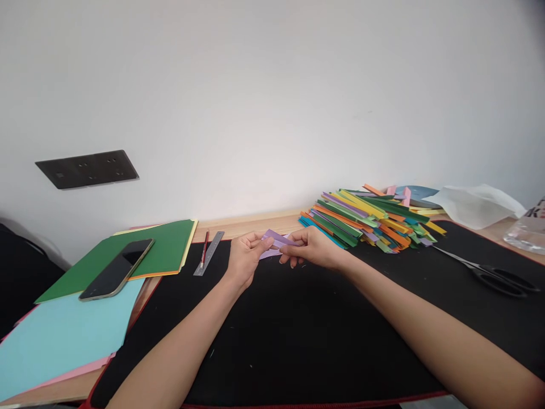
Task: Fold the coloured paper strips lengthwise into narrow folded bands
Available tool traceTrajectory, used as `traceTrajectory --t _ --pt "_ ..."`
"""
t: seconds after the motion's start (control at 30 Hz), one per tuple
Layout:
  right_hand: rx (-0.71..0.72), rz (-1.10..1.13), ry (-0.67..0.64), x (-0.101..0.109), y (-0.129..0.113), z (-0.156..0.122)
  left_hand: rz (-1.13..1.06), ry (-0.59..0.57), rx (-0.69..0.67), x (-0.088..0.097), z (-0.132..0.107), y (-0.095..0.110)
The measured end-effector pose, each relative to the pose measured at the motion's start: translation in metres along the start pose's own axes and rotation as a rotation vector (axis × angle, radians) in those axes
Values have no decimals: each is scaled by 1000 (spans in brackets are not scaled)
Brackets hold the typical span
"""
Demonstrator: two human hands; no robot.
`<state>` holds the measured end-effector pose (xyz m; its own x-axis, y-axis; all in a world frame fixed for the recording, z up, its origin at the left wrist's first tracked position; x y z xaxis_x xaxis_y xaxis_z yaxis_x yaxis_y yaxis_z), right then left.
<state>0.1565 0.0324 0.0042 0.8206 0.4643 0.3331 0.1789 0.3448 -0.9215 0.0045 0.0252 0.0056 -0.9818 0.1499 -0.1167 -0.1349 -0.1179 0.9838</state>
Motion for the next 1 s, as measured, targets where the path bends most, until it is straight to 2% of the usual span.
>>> traceTrajectory --t 0.37,0.67,1.0 --pt "-5 -1 41 -6 4 5 50 28 4 -1 -3 2" --pt "-25 -79 -1 -6 0 2 42 79 58 3 -2 -2" --pt "-7 -72 -9 -9 -2 4 50 59 47 1 -2 -3"
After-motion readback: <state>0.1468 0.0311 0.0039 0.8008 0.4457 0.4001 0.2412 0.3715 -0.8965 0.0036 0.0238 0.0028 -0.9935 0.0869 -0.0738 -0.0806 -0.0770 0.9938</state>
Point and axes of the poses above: each hand's wrist, its own z-axis towards the middle knuckle, its own x-axis out of the back of the hand, y = z × x, the point moved 3 cm from there along z, towards the middle knuckle, and after that the axes turned 4 degrees about x, right-handed, at the moved point
